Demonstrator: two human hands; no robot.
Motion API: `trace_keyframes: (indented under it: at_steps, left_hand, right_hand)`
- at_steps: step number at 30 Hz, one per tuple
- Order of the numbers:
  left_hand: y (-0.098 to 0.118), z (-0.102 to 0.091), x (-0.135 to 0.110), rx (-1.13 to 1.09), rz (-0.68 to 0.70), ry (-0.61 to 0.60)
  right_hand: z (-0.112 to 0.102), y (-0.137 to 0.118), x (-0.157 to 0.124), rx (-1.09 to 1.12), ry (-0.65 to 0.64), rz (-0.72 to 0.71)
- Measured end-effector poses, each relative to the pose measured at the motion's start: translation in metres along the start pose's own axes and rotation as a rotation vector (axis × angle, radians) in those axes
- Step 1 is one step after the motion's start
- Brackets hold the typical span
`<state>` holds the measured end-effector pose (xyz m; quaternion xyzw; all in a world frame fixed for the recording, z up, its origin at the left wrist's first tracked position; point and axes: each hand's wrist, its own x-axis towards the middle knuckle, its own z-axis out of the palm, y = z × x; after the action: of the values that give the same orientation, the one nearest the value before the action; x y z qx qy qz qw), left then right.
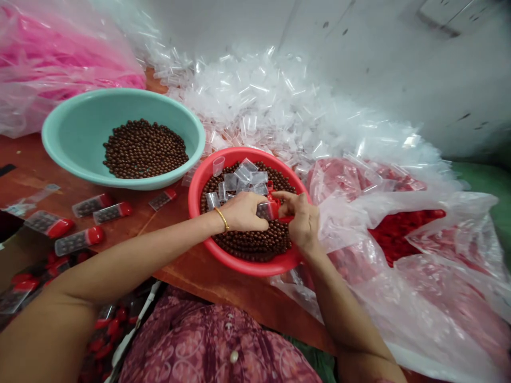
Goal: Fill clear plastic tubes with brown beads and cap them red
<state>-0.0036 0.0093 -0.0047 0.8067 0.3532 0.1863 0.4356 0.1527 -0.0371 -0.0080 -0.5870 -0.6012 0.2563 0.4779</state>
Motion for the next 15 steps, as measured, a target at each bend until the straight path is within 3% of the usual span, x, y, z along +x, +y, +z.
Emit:
trace_keyframes:
  at_steps: [3, 7, 15]
  left_hand:
    - [0.002, 0.000, -0.002, 0.149, 0.041, -0.059]
    - [0.003, 0.005, -0.002, 0.262, 0.117, -0.099]
    - [0.002, 0.008, -0.003, 0.484, 0.123, -0.184]
  right_hand:
    - [0.020, -0.003, 0.010, 0.260, 0.005, 0.197]
    - [0.032, -0.006, 0.018, 0.375, -0.186, 0.359]
    - [0.035, -0.006, 0.009, 0.305, -0.347, 0.400]
